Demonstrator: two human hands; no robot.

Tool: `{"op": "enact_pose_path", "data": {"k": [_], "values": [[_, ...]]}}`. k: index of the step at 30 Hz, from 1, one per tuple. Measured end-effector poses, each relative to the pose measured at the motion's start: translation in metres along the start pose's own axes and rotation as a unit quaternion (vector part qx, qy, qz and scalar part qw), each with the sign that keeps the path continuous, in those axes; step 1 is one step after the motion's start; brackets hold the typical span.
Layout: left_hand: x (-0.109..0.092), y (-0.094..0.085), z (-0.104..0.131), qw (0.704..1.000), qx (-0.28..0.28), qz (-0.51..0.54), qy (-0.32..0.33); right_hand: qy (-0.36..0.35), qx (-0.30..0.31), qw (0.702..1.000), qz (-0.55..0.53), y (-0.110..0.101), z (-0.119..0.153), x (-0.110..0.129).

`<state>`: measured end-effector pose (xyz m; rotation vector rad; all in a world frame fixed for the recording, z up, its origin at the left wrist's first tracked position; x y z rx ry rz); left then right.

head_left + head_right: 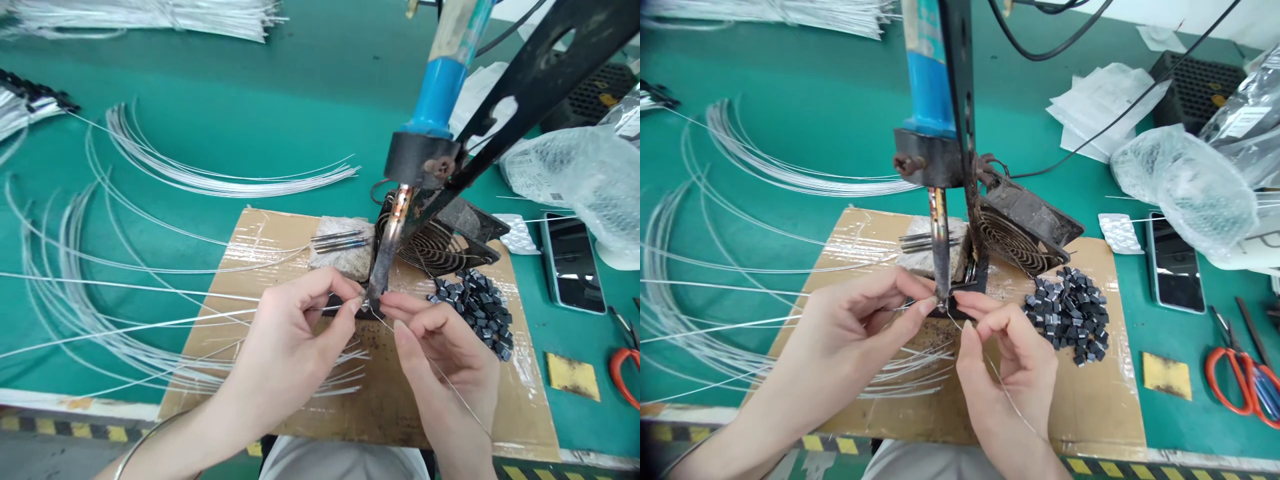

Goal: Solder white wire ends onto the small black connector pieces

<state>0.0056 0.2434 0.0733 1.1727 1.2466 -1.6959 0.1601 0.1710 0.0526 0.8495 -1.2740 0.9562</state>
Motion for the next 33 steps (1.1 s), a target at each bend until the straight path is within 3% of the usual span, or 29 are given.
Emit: {"op": "enact_pose_path", "data": {"k": [7, 33], "values": [[-0.0053, 0.0000, -0.0003, 1.000, -0.002, -0.001, 0.009, -0.026, 0.005, 1.000, 0.004, -0.0001, -0.0012, 0.0030], [-0.0052, -0.0026, 0.0003, 1.000, -0.010, -0.009, 0.013, -0.016, 0.004, 1.000, -0.010, -0.0004, -0.0004, 0.0014]]}}
Point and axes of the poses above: each hand's wrist, its own z-axis away from the middle knuckle, its own y-axis out of the palm, x = y × z, the point moved 7 cm from there along -z, towards the middle knuckle, and after that the axes turned 1 degree about x, right-handed, at the moved point
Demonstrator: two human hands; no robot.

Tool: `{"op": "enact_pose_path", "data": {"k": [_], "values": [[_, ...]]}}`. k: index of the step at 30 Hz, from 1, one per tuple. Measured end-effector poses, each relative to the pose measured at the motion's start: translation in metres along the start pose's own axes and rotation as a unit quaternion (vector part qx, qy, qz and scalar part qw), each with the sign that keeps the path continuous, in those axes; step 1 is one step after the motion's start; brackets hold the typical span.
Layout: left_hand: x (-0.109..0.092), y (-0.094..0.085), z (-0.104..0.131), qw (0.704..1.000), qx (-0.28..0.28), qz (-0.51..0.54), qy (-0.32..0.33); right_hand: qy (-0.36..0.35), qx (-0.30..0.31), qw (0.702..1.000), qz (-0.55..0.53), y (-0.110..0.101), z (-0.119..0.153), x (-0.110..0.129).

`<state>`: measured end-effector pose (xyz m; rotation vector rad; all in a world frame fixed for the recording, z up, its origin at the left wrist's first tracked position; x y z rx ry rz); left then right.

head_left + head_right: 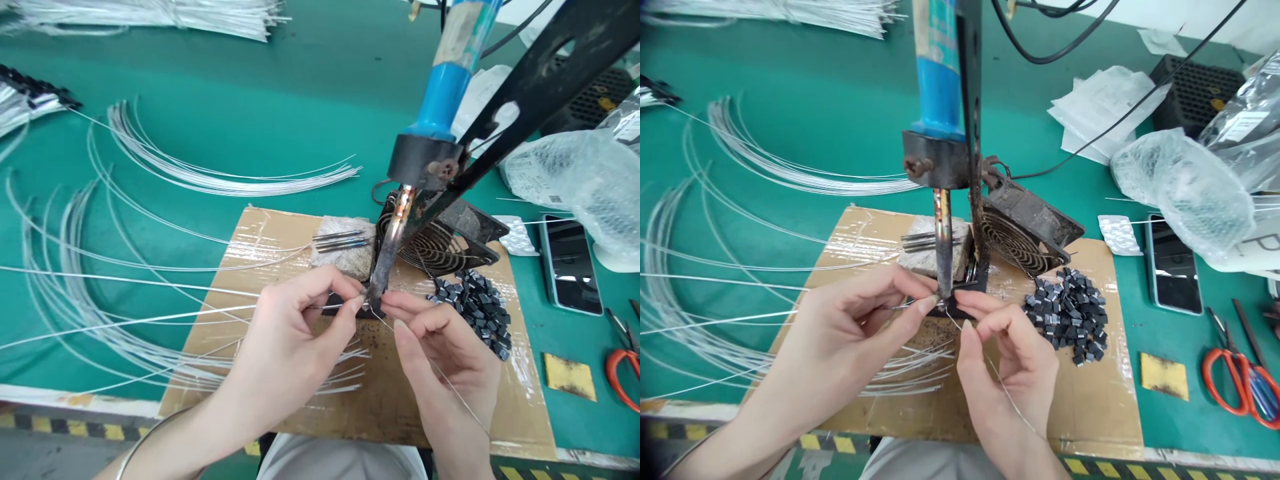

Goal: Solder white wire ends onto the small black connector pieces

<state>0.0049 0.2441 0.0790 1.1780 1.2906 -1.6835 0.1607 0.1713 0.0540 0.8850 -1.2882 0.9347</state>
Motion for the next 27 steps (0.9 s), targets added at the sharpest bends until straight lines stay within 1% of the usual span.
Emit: {"op": "enact_pose_path", "data": {"k": [4, 10, 15, 20, 27], "values": [[0.0010, -0.0003, 0.0007, 1.000, -0.003, -0.013, 0.005, -0.008, 0.004, 1.000, 0.004, 0.0006, 0.0000, 0.0012], [0.0019, 0.0021, 0.0007, 1.000, 0.004, 0.013, 0.009, 0.001, -0.004, 1.000, -0.002, 0.0008, 0.0001, -0.0003], [0.0007, 0.0030, 0.0003, 1.000, 0.011, 0.008, 0.008, 0.006, -0.008, 1.000, 0.001, 0.0005, 0.0008, -0.0004], [0.0011, 0.0021, 0.0011, 1.000, 0.007, -0.004, 0.007, 0.014, -0.015, 1.000, -0.007, 0.0005, 0.0010, -0.0008], [-0.0004, 0.0011, 0.0031, 1.000, 0.001, -0.011, 0.019, 0.004, -0.019, 1.000, -0.006, 0.0008, 0.0004, 0.0009]]}}
Point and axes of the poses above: each hand's wrist, its own z-axis away from the middle knuckle, its own y-axis out of the palm, x = y × z, the point moved 7 cm from there along -z, towards the middle knuckle, and after that the axes turned 1 degree about x, right-handed, at the moved point
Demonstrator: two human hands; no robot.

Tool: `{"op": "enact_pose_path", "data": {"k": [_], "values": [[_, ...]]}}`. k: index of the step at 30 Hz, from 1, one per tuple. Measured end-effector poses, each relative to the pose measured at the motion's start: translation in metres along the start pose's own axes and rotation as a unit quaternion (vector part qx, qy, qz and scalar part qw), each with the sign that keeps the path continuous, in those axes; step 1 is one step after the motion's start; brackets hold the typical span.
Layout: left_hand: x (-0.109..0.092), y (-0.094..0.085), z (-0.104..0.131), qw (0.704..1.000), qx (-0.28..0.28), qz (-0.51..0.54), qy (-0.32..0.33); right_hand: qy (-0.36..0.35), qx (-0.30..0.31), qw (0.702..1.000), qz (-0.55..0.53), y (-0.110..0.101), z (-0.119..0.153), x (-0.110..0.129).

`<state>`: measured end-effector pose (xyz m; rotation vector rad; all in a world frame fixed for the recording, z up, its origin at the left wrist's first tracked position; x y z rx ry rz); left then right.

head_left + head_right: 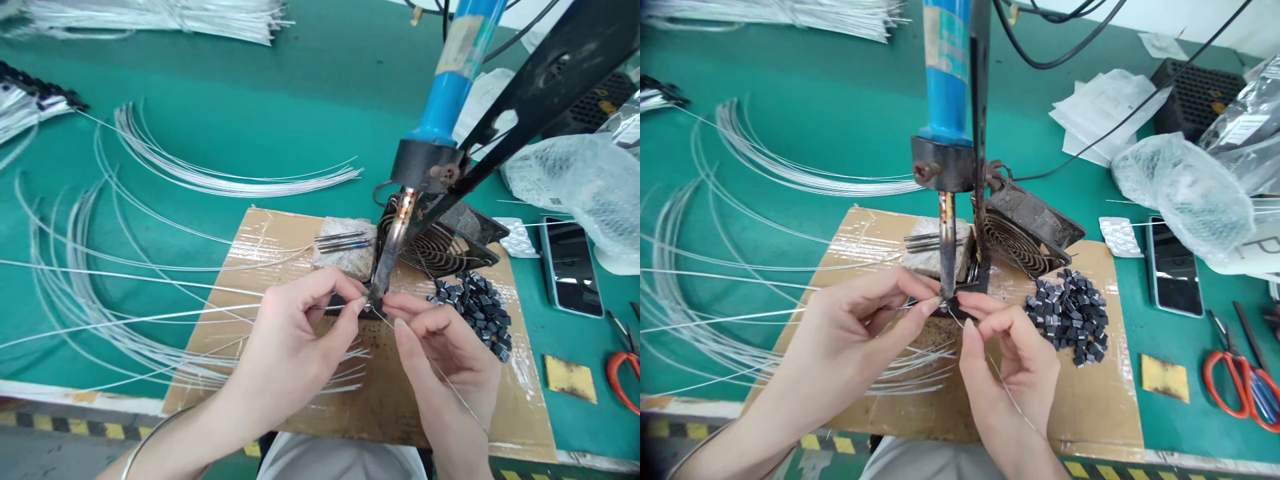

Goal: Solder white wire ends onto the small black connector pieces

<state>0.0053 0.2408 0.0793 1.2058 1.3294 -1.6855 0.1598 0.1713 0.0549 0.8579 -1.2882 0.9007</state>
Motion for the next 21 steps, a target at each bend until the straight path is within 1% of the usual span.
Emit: {"op": "enact_pose_path", "data": {"k": [3, 8, 15, 21], "values": [[0.0017, -0.0003, -0.0004, 1.000, -0.003, 0.002, 0.000, -0.008, 0.004, 1.000, 0.000, 0.0002, -0.0005, 0.0005], [0.0034, 0.0019, -0.0017, 1.000, 0.007, 0.031, 0.002, -0.013, 0.004, 1.000, 0.011, -0.0002, -0.0010, -0.0004], [0.0025, 0.0003, 0.0001, 1.000, 0.003, -0.002, -0.003, -0.030, 0.004, 0.999, 0.023, -0.0002, -0.0005, 0.0015], [0.0046, -0.0005, 0.0022, 1.000, 0.000, -0.001, -0.008, -0.033, 0.001, 0.999, 0.019, 0.0001, -0.0004, 0.0014]]}}
Point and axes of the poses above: each hand's wrist, its own z-axis away from the middle knuckle, its own y-axis out of the palm, x = y × z, the point moved 7 cm from there along -z, towards the middle knuckle, and after that the axes turned 1 degree about x, right-handed, at the moved point
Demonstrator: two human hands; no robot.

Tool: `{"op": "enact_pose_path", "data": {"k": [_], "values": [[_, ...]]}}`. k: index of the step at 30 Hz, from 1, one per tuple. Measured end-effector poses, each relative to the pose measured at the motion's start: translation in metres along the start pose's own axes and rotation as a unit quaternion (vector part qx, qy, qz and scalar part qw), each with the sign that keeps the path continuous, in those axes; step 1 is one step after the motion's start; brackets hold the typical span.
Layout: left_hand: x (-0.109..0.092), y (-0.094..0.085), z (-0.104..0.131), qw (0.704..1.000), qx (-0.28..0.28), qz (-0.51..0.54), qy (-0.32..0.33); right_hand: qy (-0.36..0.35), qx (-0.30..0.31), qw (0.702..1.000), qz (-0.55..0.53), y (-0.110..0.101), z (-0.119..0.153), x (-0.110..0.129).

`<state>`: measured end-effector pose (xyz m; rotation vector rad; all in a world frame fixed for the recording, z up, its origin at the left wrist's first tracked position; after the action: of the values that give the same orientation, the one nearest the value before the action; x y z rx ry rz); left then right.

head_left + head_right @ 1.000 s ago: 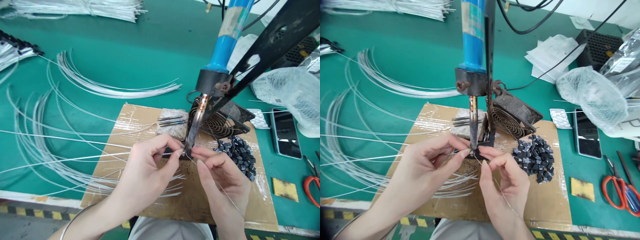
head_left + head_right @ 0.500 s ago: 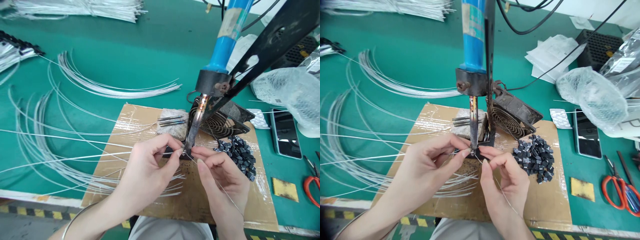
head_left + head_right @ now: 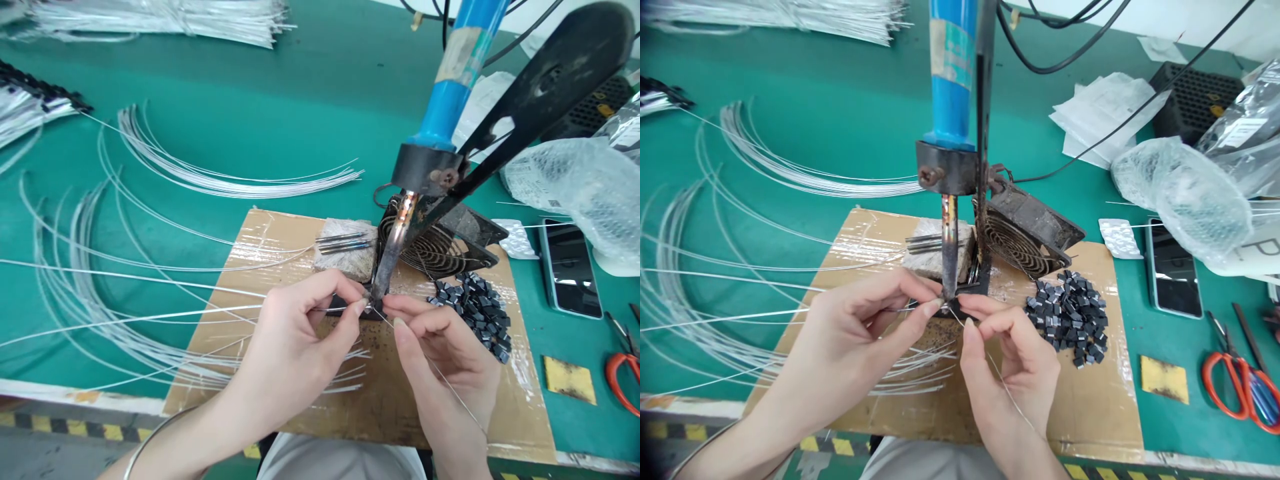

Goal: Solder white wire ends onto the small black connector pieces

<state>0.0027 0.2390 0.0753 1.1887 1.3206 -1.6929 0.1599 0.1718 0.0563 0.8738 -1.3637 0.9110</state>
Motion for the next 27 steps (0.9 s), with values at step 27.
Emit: {"op": "enact_pose_path", "data": {"k": [27], "values": [[-0.0011, 0.0031, 0.0006, 1.000, 0.014, 0.008, 0.002, -0.066, -0.006, 0.996, 0.060, 0.0001, 0.0038, 0.0043]]}}
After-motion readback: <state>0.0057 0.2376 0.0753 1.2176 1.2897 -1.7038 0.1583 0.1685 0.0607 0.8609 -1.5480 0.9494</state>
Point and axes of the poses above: each hand's wrist, its own z-axis away from the middle knuckle, its own y-axis out of the palm, x = y × z, the point moved 7 cm from there along -z, towards the middle knuckle, and after that the axes turned 1 degree about x, right-handed, at the moved point
